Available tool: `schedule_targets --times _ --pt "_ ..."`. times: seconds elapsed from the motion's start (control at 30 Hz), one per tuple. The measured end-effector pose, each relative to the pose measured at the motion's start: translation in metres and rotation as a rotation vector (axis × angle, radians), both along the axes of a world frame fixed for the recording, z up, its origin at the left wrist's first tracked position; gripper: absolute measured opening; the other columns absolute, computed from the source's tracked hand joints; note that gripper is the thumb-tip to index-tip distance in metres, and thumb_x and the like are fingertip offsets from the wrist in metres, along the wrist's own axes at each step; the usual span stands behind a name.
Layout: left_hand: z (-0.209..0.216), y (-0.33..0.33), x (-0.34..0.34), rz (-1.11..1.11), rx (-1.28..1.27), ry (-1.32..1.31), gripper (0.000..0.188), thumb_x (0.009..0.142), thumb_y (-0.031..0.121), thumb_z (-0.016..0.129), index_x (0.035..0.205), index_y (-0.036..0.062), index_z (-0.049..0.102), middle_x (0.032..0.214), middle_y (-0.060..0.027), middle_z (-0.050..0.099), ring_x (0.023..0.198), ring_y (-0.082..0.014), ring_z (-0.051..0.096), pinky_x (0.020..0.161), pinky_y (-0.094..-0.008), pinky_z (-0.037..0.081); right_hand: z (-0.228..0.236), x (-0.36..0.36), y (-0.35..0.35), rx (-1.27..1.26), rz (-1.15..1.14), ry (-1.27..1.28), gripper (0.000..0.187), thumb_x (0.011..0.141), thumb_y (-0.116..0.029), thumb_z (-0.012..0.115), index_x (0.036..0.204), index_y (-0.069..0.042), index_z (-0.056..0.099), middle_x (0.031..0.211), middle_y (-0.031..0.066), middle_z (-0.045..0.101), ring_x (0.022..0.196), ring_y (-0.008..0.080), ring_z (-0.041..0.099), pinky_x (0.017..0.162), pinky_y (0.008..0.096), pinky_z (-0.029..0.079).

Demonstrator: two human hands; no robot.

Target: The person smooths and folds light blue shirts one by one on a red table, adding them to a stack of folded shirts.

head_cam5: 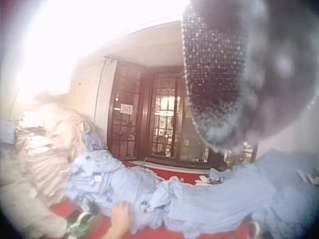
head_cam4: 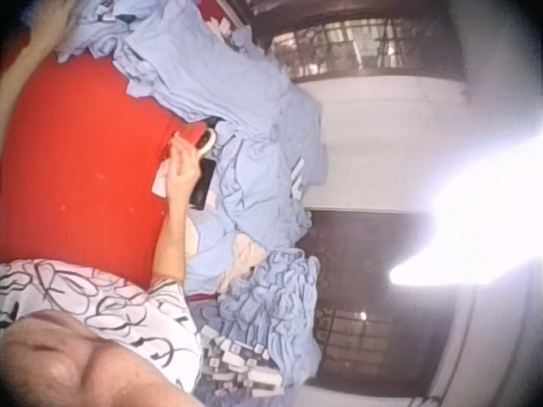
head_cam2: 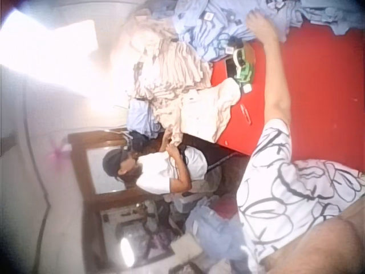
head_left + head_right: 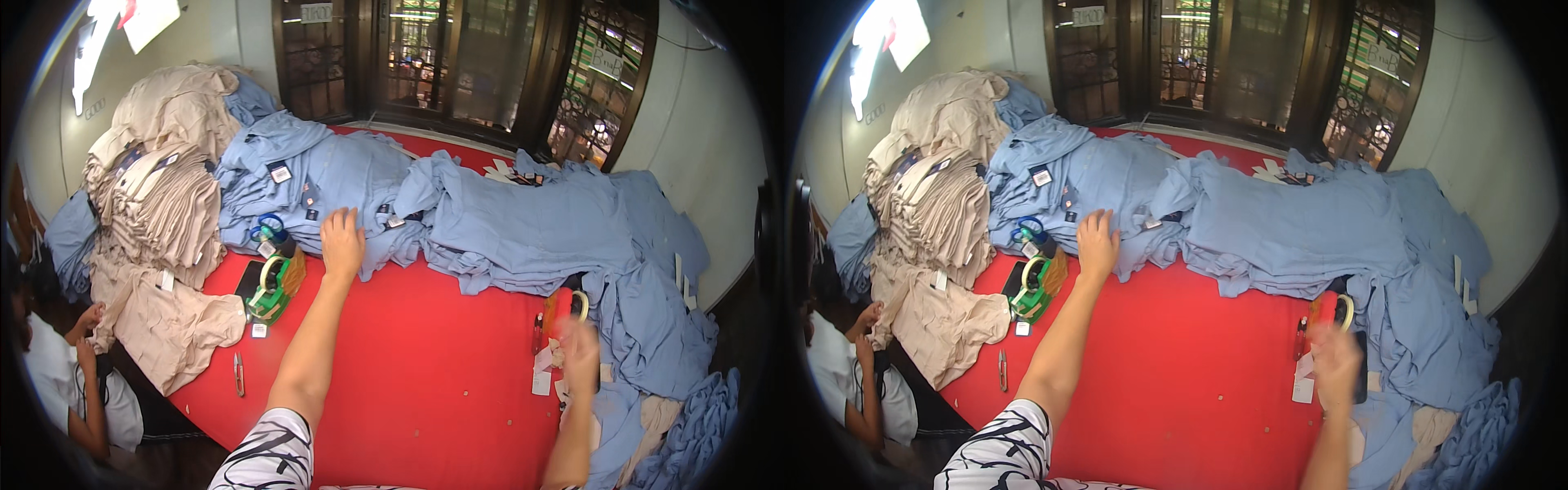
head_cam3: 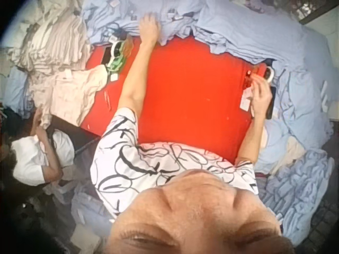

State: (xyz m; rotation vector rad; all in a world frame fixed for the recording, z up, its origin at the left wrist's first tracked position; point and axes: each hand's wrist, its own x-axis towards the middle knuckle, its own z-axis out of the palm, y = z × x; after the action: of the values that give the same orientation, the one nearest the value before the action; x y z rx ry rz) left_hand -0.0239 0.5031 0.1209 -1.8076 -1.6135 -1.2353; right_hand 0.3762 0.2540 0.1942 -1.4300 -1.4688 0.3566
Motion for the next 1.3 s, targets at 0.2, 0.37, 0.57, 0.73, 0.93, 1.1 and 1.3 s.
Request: schedule_targets --times 0.2,0.37,0.57,0.73,0.93,1.1,1.3 --pt "0.015 0.014 -0.012 -0.153 -0.232 -0.191 0.011 0.088 0.013 0.064 0.092 0.0032 0.064 0.098 -0.0169 0.068 0.094 -0.0390 0.064 0.078 -0.0466 0.051 -0.127 -0.135 -0.078 -0.397 0.429 0.281 0.017 0.095 -0.004 0.060 0.107 0.000 0.071 0.105 0.0112 0.071 0.093 0.0177 0.069 0.082 0.0296 0.055" --pt "0.095 -0.013 0.036 -0.438 -0.054 -0.327 0.016 0.090 0.012 0.062 0.103 0.0015 0.061 0.092 -0.0213 0.068 0.090 -0.0418 0.066 0.079 -0.0489 0.050 -0.134 -0.184 -0.083 -0.499 0.543 0.685 0.032 0.096 -0.005 0.060 0.127 0.002 0.057 0.117 0.0109 0.065 0.099 0.0161 0.065 0.089 0.0291 0.052" --pt "0.172 -0.164 0.144 -1.167 -0.251 -0.387 0.031 0.089 0.008 0.060 0.120 0.0027 0.061 0.110 -0.0170 0.061 0.107 -0.0310 0.061 0.096 -0.0374 0.048 -0.075 -0.197 -0.002 -0.013 0.180 0.592 0.068 0.090 -0.010 0.069 0.147 -0.002 0.031 0.143 0.0112 0.042 0.127 0.0186 0.045 0.103 0.0341 0.041" --pt "0.200 -0.269 0.073 -1.312 -0.217 -0.563 0.057 0.081 0.004 0.072 0.135 0.0051 0.055 0.118 -0.0125 0.054 0.114 -0.0235 0.055 0.093 -0.0340 0.049 -0.098 -0.128 -0.017 -0.050 0.027 0.719 0.042 0.095 -0.021 0.062 0.130 0.001 0.055 0.122 0.0093 0.060 0.112 0.0204 0.058 0.099 0.0340 0.044" --pt "0.142 -0.328 -0.030 -0.711 -0.071 -0.267 0.019 0.078 -0.003 0.064 0.095 0.0034 0.060 0.092 -0.0121 0.061 0.082 -0.0306 0.066 0.071 -0.0380 0.055 -0.018 -0.094 -0.168 -0.100 0.366 0.585 0.027 0.076 -0.006 0.079 0.093 -0.004 0.058 0.119 0.0183 0.065 0.105 0.0231 0.065 0.097 0.0362 0.048" --pt "0.125 -0.407 -0.038 -1.389 0.071 -1.197 0.020 0.101 0.012 0.054 0.112 0.0051 0.039 0.097 -0.0225 0.064 0.078 -0.0275 0.068 0.072 -0.0426 0.058 -0.045 -0.154 -0.226 -0.596 1.774 0.953 0.072 0.088 -0.045 0.068 0.135 0.006 0.047 0.132 0.0218 0.055 0.118 0.0349 0.056 0.101 0.0466 0.042" --pt "0.177 -0.518 -0.091 -1.188 0.509 -0.598 0.041 0.093 0.019 0.068 0.118 0.0027 0.040 0.079 -0.0268 0.063 0.065 -0.0297 0.067 0.059 -0.0468 0.059 -0.060 -0.270 -0.295 -0.724 1.575 0.165 0.061 0.095 -0.025 0.062 0.146 -0.007 0.035 0.115 0.0093 0.056 0.096 0.0201 0.057 0.085 0.0312 0.047"
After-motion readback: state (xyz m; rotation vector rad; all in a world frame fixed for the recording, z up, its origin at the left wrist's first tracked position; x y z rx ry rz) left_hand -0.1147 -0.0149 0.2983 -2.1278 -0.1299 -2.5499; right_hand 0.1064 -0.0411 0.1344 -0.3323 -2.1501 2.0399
